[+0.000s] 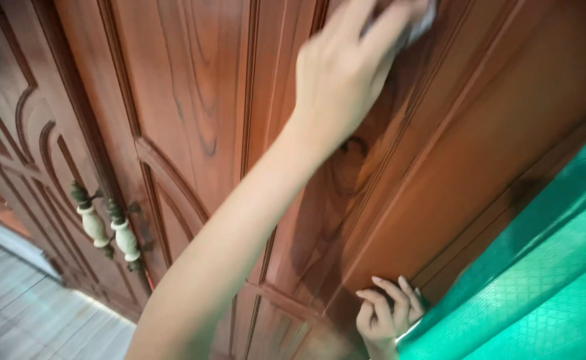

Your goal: Cleaning and wiping a wooden door and its glass panels using a cloth.

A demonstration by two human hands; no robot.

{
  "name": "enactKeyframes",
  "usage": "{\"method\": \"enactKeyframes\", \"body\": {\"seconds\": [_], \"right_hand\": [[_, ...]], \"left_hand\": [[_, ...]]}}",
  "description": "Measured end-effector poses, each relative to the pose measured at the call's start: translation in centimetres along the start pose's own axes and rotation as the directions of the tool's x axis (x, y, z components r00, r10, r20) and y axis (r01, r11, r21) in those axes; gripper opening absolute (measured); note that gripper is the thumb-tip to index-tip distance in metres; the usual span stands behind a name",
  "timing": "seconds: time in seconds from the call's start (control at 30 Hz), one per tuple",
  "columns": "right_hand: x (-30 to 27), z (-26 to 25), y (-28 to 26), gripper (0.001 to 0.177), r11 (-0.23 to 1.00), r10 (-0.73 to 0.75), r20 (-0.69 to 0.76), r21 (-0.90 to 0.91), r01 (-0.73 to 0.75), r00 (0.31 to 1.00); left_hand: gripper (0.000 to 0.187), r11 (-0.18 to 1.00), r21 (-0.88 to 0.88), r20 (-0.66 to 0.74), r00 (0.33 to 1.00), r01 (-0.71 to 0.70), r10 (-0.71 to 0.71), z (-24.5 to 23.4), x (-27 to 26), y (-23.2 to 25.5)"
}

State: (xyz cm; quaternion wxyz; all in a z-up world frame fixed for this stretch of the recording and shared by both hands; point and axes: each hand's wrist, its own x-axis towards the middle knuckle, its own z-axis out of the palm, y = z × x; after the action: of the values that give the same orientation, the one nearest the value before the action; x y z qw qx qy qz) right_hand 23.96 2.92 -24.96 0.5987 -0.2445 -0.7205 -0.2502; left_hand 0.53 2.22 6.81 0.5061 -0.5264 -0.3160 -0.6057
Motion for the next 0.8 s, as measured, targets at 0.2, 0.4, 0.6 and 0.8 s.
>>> {"method": "enactKeyframes", "body": {"seconds": [0.2, 0.4, 0.6, 0.8], "right_hand": [[0.3, 0.4, 0.8, 0.015, 0.999, -0.034, 0.008, -0.012, 0.034, 0.999], [0.3, 0.8, 1.5, 0.015, 0.990, -0.139, -0.061, 0.031, 0.141, 0.989], [0.2, 0.0, -0.1, 0.018, 0.999, 0.010, -0.011, 0.052, -0.010, 1.000], [-0.9, 0.4, 0.1, 0.021, 0.996, 0.059, 0.019, 0.069, -0.061, 0.998]], "left_hand": [[0.014, 0.985, 0.074, -0.160, 0.977, 0.155, -0.141, 5.4, 4.4, -1.1], [0.032, 0.984, 0.015, -0.068, 0.982, -0.175, 0.175, 2.0, 3.2, -0.5], [0.033, 0.995, 0.021, -0.056, 0.994, 0.094, -0.093, 0.8, -0.8, 0.2], [0.033, 0.992, -0.051, 0.107, 0.987, -0.117, 0.122, -4.8, -10.6, 3.0]]}}
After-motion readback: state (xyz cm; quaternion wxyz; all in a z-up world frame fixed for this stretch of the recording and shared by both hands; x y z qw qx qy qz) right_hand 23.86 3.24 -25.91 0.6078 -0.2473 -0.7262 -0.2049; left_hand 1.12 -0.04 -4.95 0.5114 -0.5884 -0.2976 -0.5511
